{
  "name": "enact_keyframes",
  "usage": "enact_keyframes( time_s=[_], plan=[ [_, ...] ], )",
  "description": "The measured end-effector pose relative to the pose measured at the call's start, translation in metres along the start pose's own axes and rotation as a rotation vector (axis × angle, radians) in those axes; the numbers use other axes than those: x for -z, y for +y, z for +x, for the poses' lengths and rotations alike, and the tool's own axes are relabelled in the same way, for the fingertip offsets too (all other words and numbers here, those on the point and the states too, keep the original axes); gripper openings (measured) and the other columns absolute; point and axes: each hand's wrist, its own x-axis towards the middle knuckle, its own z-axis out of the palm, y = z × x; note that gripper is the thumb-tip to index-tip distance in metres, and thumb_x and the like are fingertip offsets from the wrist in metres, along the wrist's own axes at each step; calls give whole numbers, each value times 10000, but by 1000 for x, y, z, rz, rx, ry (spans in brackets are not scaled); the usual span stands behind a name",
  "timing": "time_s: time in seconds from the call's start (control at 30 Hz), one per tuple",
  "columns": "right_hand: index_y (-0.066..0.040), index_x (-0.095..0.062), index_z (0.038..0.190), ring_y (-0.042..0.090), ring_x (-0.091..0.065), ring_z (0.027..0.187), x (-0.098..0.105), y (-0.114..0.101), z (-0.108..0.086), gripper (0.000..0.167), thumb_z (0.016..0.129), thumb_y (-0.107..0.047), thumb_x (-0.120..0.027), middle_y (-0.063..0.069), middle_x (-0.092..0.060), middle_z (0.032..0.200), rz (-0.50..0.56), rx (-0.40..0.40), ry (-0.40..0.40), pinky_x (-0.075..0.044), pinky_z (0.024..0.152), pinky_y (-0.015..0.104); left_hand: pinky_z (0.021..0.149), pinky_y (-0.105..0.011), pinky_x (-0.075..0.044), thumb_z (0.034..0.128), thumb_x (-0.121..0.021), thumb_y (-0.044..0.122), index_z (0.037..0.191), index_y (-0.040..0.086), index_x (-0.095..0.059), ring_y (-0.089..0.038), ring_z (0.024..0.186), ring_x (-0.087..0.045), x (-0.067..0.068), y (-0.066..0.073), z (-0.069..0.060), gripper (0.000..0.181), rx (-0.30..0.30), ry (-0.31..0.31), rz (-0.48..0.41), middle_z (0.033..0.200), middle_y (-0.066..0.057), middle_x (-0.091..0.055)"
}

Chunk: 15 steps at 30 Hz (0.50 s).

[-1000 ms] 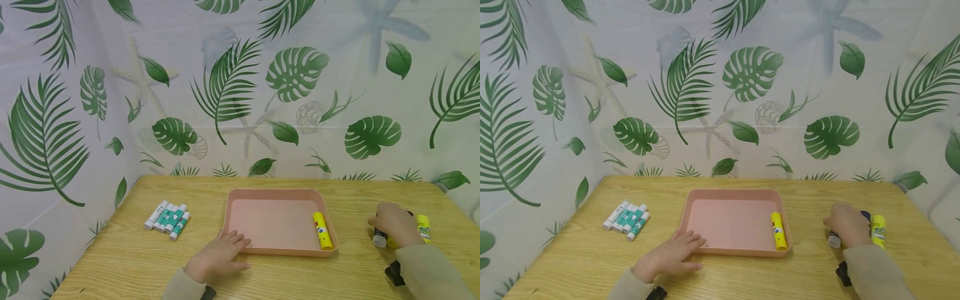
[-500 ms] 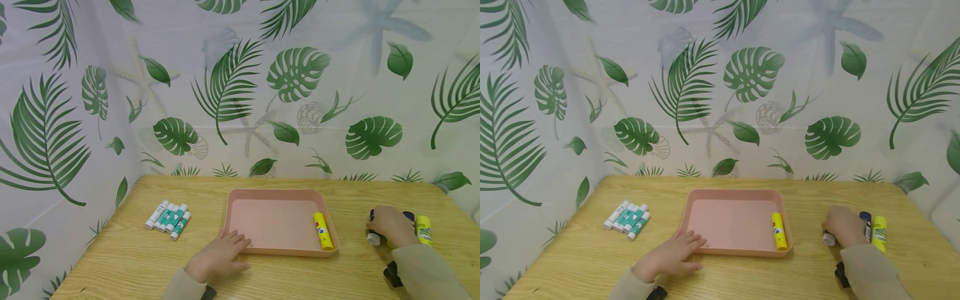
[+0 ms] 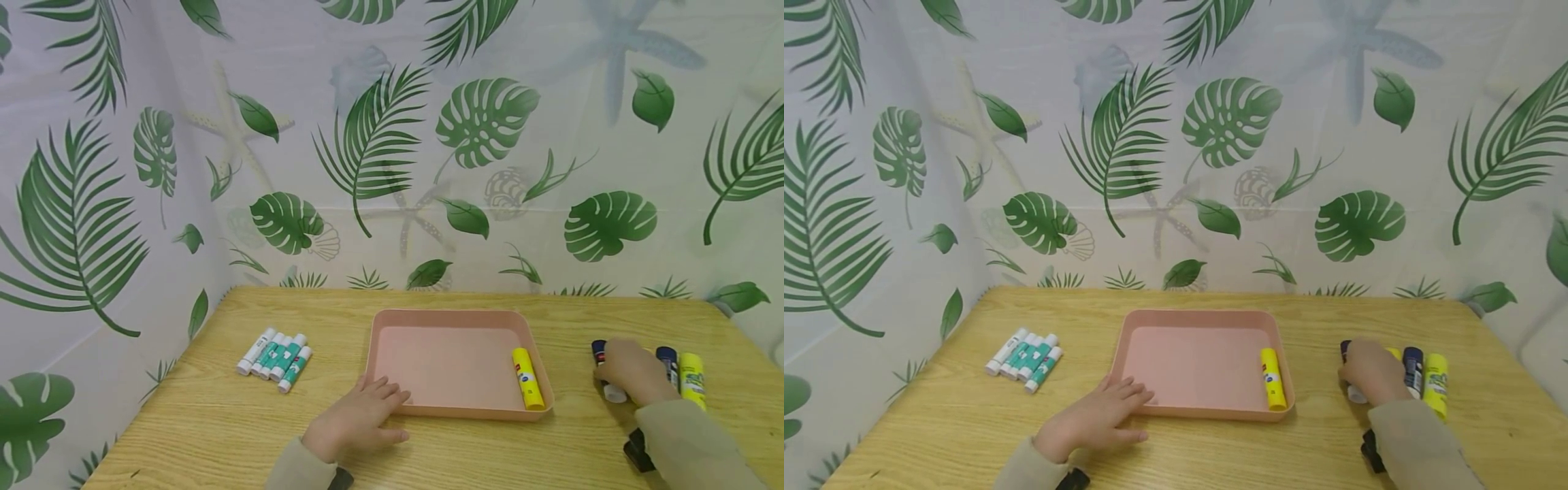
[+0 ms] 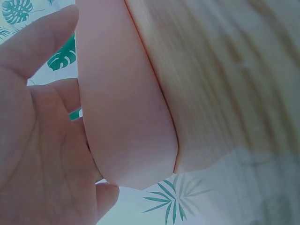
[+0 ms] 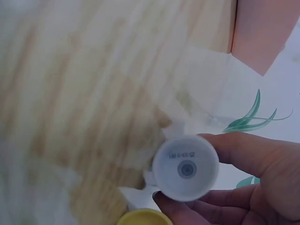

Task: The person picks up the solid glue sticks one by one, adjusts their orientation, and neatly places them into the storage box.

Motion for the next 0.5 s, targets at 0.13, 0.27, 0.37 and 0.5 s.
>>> enact_keyframes(
  time_s=[0.13, 0.27, 0.37, 0.5],
  plan=[
    [20, -538, 751, 207, -464, 560, -4, 1, 1, 141, 782, -112, -574, 91, -510, 665, -7, 18, 9, -361, 487, 315, 1040, -470, -113, 863, -477, 480, 1350, 160, -385, -234, 1294, -223, -1, 0, 0, 591, -1, 2, 2, 1375, -63, -352],
    [10, -517, 727, 200, -460, 545, -6, 2, 2, 135, 769, -104, -576, 84, -488, 642, -9, 28, 31, -363, 477, 304, 1041, -466, -111, 862, -475, 486, 1353, 167, -379, -226, 1298, -215, -1, 0, 1, 593, 4, -6, -1, 1382, -56, -343],
    [10, -512, 726, 198, -462, 545, -7, 2, 2, 143, 773, -106, -581, 82, -484, 638, -14, 26, 36, -365, 476, 303, 1040, -468, -115, 861, -477, 486, 1354, 171, -378, -224, 1298, -214, -1, 0, 0, 594, 8, -6, -4, 1383, -54, -340],
    [19, -507, 743, 197, -466, 552, -7, 1, 2, 157, 778, -110, -588, 83, -484, 643, -19, 29, 40, -371, 477, 304, 1040, -467, -115, 861, -480, 482, 1353, 169, -381, -223, 1299, -213, 0, 1, 0, 592, 10, -7, -7, 1384, -54, -340]
  ],
)
